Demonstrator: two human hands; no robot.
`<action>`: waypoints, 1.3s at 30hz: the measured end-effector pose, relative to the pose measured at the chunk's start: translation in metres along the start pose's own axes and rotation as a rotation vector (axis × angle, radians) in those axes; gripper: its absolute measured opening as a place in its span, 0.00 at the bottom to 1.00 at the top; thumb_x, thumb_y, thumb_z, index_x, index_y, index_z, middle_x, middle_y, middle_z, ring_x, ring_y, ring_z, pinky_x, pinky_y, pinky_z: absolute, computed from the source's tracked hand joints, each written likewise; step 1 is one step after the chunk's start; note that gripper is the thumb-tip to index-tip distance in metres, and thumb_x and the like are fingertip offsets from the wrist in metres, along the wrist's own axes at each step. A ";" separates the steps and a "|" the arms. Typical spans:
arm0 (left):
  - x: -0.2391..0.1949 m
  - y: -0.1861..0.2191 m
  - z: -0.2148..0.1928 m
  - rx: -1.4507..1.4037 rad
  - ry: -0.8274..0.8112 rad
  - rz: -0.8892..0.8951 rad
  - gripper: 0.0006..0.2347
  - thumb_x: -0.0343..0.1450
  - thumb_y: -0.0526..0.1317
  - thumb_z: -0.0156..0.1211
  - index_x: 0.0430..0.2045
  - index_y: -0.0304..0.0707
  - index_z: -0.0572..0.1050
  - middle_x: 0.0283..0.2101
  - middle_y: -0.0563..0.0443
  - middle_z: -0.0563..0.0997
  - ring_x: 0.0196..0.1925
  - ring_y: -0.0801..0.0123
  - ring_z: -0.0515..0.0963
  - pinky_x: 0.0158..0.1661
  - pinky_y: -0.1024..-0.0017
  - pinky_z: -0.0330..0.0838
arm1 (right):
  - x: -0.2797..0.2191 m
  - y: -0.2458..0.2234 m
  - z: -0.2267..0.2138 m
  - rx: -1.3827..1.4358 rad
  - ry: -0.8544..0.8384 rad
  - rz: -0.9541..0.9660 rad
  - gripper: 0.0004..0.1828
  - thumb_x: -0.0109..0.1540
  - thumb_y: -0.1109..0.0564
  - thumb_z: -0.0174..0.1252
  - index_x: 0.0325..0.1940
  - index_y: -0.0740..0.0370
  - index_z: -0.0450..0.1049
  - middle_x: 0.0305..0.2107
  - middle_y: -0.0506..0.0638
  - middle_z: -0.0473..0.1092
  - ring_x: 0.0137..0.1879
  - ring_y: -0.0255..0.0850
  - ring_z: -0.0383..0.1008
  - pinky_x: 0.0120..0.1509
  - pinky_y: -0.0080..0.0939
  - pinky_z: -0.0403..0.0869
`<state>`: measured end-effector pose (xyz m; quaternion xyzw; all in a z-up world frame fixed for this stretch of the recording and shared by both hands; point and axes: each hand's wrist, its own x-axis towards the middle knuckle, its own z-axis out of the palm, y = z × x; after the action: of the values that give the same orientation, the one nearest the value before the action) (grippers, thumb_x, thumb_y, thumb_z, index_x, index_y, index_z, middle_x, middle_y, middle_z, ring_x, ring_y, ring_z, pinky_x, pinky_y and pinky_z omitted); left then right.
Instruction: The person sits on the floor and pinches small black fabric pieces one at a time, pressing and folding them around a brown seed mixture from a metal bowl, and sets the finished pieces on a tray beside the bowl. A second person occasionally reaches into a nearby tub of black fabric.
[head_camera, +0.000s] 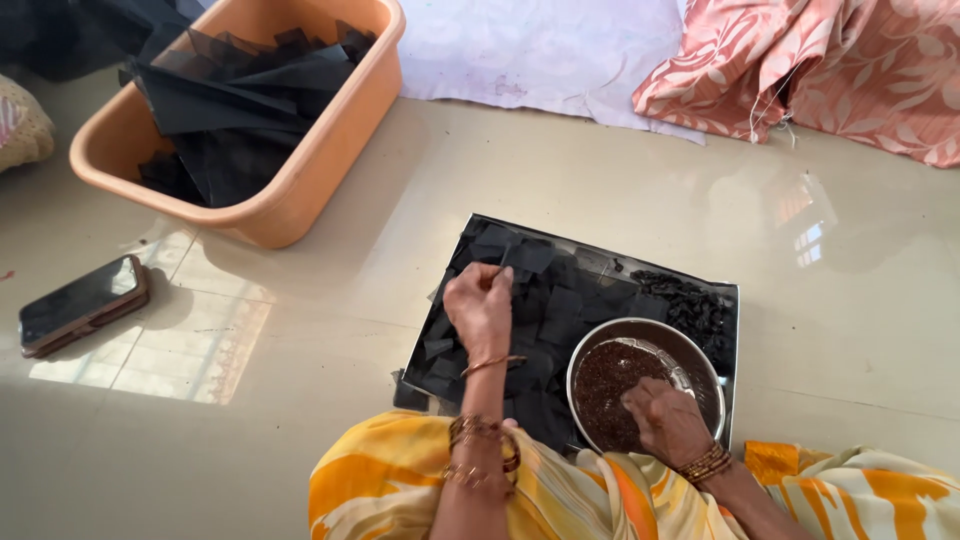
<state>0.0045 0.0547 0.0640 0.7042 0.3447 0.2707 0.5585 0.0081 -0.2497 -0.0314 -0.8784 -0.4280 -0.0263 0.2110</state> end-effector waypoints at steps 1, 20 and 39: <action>-0.006 0.004 -0.008 -0.001 0.002 0.003 0.06 0.66 0.34 0.72 0.24 0.28 0.81 0.25 0.44 0.84 0.25 0.60 0.82 0.31 0.61 0.79 | -0.005 0.006 0.003 -0.001 0.003 -0.003 0.03 0.55 0.63 0.61 0.33 0.61 0.78 0.23 0.51 0.70 0.32 0.46 0.74 0.32 0.48 0.74; -0.092 0.030 -0.039 -0.862 -0.672 -0.513 0.06 0.63 0.27 0.74 0.26 0.27 0.79 0.27 0.48 0.83 0.26 0.73 0.82 0.27 0.76 0.79 | 0.009 -0.016 -0.010 0.042 -0.094 0.088 0.07 0.55 0.56 0.65 0.35 0.59 0.80 0.30 0.52 0.74 0.33 0.49 0.77 0.36 0.49 0.75; -0.114 0.028 -0.020 -1.063 -1.013 -0.609 0.12 0.78 0.40 0.56 0.32 0.26 0.80 0.33 0.42 0.84 0.30 0.66 0.84 0.36 0.72 0.82 | 0.040 -0.084 -0.142 1.114 0.098 0.741 0.10 0.62 0.60 0.61 0.42 0.73 0.80 0.25 0.54 0.76 0.27 0.38 0.74 0.25 0.36 0.73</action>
<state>-0.0755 -0.0271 0.0963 0.2556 0.0507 -0.1190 0.9581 -0.0119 -0.2303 0.1355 -0.7251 -0.0378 0.2330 0.6470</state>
